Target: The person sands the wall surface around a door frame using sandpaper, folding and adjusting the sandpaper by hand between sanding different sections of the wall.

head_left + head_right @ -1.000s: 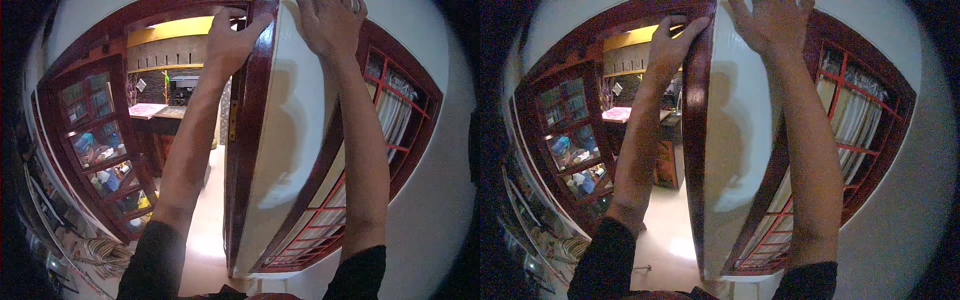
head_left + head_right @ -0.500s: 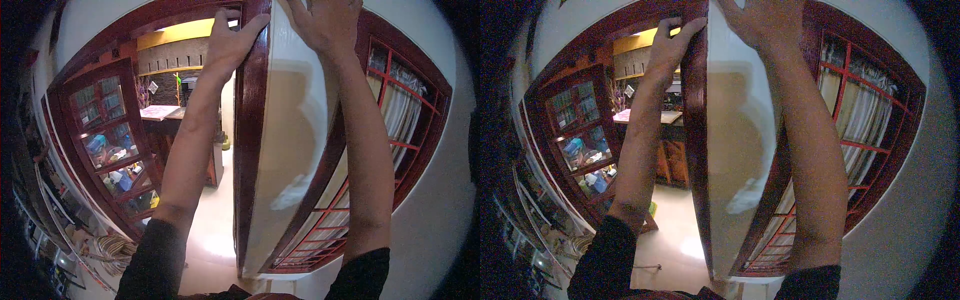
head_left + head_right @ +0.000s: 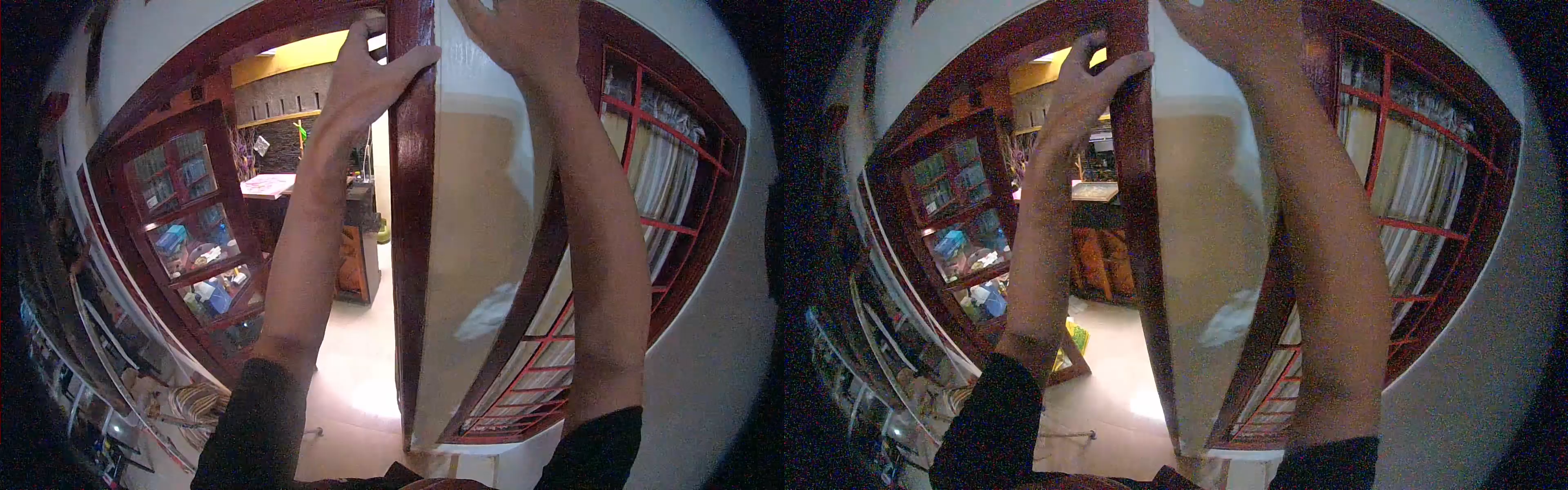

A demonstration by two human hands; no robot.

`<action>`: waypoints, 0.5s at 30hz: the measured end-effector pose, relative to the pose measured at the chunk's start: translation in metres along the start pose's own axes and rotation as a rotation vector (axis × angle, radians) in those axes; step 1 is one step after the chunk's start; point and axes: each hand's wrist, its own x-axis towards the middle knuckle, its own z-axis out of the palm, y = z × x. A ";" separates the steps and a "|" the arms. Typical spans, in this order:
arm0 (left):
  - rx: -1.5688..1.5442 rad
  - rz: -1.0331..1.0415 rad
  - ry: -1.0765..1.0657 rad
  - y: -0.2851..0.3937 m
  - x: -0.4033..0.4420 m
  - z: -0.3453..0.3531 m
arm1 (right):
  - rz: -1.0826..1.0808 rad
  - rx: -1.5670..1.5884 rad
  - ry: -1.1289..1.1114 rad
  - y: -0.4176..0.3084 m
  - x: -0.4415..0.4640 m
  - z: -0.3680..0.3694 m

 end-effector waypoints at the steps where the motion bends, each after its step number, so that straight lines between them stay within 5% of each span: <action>1: 0.033 0.041 0.014 -0.005 0.004 -0.001 | 0.001 -0.004 0.001 0.000 0.000 -0.001; 15: 0.072 0.182 0.053 0.020 -0.009 0.000 | 0.009 0.074 0.007 0.007 -0.004 0.007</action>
